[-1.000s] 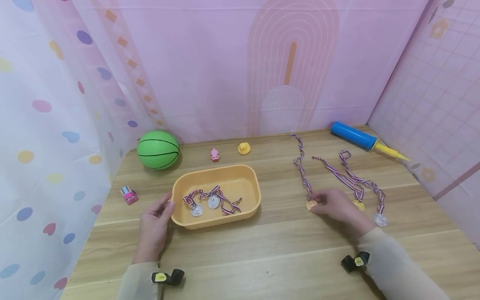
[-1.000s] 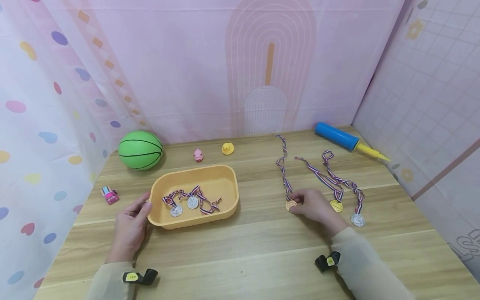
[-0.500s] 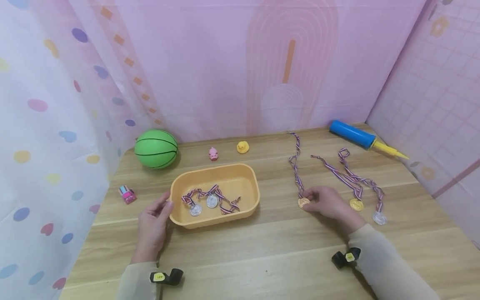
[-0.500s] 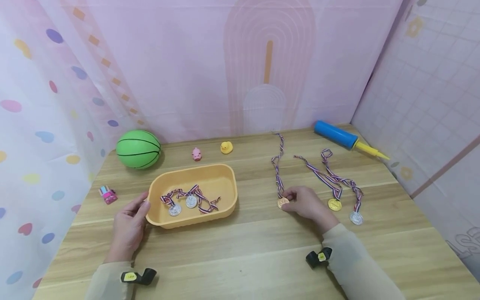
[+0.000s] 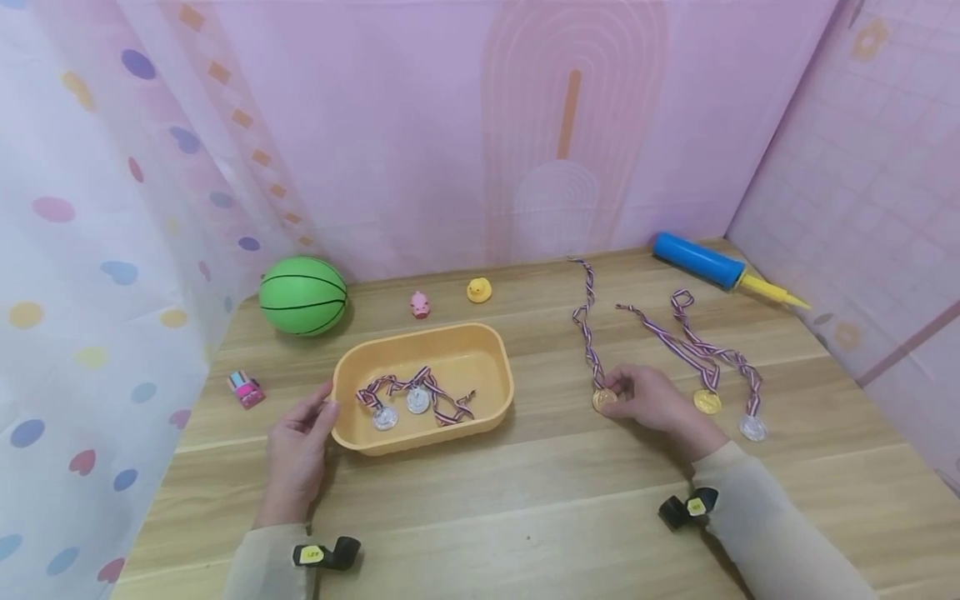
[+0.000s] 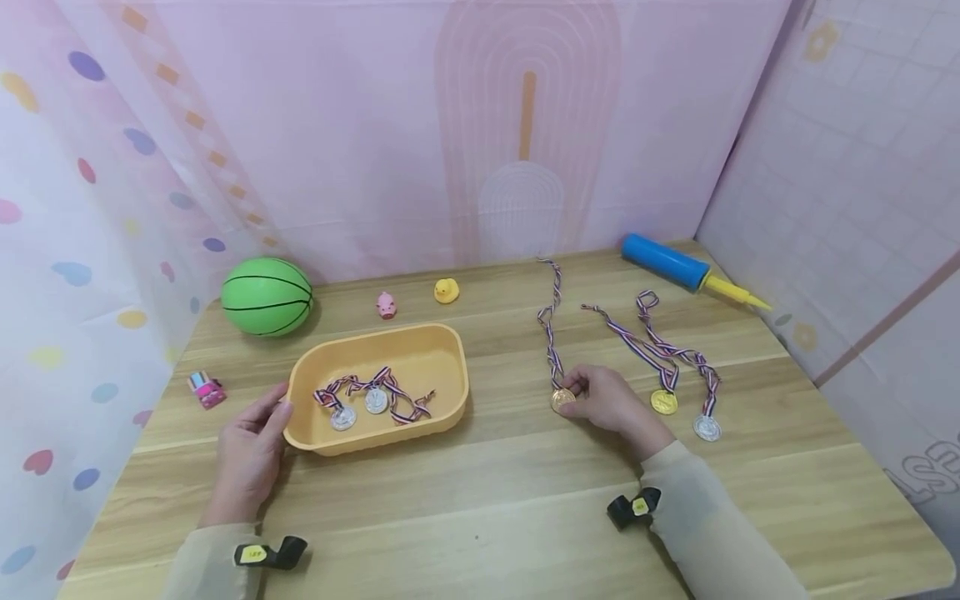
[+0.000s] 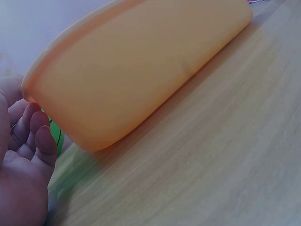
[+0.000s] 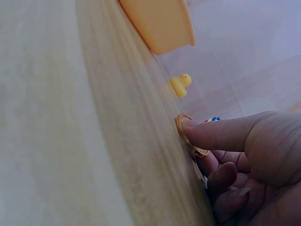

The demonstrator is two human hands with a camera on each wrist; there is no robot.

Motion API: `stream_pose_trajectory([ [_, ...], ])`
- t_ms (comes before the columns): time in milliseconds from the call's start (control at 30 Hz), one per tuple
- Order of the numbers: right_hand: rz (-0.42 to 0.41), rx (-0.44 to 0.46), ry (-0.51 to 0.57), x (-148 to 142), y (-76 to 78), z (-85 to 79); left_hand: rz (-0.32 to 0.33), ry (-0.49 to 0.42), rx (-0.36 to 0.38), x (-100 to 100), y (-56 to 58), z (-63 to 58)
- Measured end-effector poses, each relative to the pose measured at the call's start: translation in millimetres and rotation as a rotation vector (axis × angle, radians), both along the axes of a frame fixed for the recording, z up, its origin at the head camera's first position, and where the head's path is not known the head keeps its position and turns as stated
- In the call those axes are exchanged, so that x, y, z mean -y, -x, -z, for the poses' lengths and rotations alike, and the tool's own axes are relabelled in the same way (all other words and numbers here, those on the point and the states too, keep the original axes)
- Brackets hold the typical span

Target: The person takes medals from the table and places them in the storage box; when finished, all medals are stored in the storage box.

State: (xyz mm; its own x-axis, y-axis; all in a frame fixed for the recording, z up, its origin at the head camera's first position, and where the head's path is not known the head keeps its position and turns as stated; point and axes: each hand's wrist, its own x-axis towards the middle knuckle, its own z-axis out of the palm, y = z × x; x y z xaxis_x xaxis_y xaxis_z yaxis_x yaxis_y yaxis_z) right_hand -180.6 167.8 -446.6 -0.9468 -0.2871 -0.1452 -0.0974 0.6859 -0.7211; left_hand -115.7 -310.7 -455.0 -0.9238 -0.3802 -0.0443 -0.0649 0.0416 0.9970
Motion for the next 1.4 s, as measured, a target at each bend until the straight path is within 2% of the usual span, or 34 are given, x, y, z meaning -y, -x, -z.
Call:
stream_pose_trajectory([
  [267, 0.011, -0.011, -0.004, -1.2, -0.2, 0.2, 0.000, 0.004, 0.003, 0.4, -0.8, -1.3],
  [467, 0.033, -0.004, 0.053, -3.2, -0.5, 5.3, 0.008, 0.014, 0.024, 0.5, -2.3, -0.6],
  [800, 0.077, 0.013, 0.119, -4.6, -1.2, 6.4, -0.011, 0.009, 0.005, -0.9, -2.1, -0.6],
  [1000, 0.090, 0.027, 0.141, -5.1, -0.3, 7.2, 0.007, 0.021, -0.012, 0.1, -2.5, -0.1],
  [1400, 0.148, 0.129, 0.280, -8.0, -1.6, 1.8, -0.004, 0.006, -0.012, -1.0, -2.0, -0.7],
])
